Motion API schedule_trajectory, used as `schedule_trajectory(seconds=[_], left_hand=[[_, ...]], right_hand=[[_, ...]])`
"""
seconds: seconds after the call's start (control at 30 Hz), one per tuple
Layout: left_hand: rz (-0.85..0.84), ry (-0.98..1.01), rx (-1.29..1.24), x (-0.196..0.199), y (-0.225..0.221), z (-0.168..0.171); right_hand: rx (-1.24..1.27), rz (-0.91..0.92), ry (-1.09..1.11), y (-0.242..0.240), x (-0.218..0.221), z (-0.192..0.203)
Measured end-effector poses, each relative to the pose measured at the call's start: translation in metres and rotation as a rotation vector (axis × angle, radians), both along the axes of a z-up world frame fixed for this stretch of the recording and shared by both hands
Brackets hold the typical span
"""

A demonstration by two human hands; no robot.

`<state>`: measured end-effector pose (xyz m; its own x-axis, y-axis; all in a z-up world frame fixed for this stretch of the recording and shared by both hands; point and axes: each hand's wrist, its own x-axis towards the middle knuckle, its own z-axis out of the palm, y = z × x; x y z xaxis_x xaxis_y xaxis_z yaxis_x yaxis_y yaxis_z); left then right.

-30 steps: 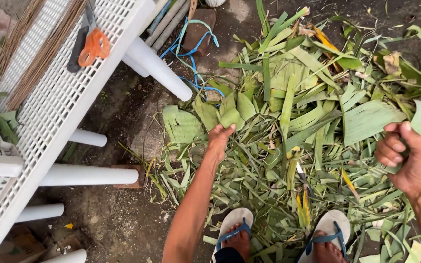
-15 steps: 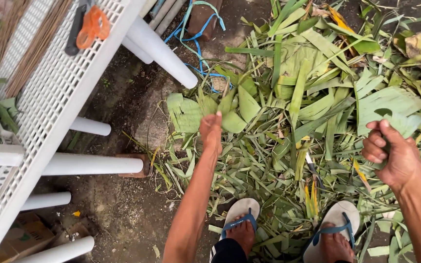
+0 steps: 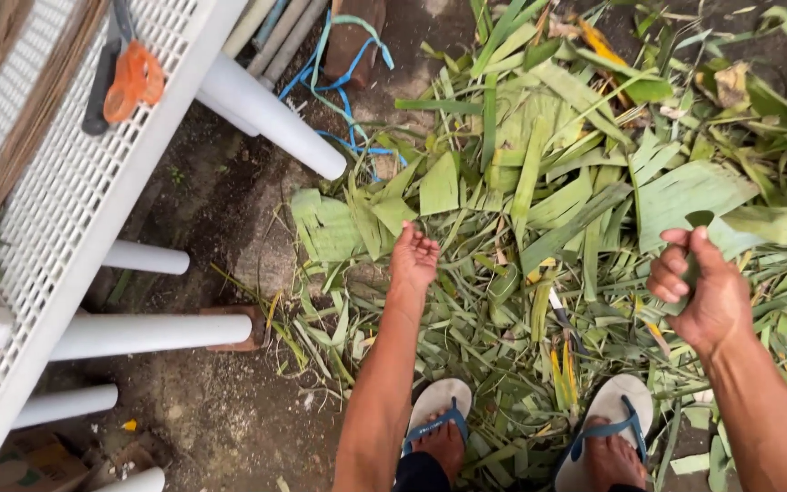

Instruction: Organizing banana leaf strips by picking them from a pile and aligning them into a neat bunch in the hand.

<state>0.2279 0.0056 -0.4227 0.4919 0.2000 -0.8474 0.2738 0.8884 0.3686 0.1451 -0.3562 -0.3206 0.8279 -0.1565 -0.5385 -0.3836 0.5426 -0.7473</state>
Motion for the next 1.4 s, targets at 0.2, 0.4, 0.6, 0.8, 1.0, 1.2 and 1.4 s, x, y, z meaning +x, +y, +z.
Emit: schedule_trajectory(seconds=[0.2, 0.4, 0.6, 0.8, 1.0, 1.2, 1.4], left_hand=[[0.125, -0.135, 0.03, 0.017, 0.01, 0.062], [0.353, -0.324, 0.115, 0.02, 0.059, 0.088], [0.211, -0.194, 0.002, 0.011, 0.031, 0.069], [-0.089, -0.095, 0.001, 0.027, -0.011, 0.034], [-0.247, -0.258, 0.0, 0.04, -0.012, -0.039], [-0.343, -0.078, 0.196, 0.023, -0.022, 0.013], [-0.453, -0.186, 0.484, 0.004, -0.04, -0.003]], right_hand=[[0.023, -0.146, 0.005, -0.028, -0.007, -0.014], [-0.059, -0.388, 0.039, -0.069, -0.015, -0.008], [-0.366, -0.158, 0.325, -0.073, -0.01, -0.03], [-0.918, 0.239, 0.489, -0.061, 0.042, -0.094], [-1.489, 0.583, 0.5, -0.064, 0.057, -0.196], [0.051, -0.339, 0.094, -0.073, 0.06, -0.146], [-0.471, -0.287, 0.613, -0.051, 0.061, -0.091]])
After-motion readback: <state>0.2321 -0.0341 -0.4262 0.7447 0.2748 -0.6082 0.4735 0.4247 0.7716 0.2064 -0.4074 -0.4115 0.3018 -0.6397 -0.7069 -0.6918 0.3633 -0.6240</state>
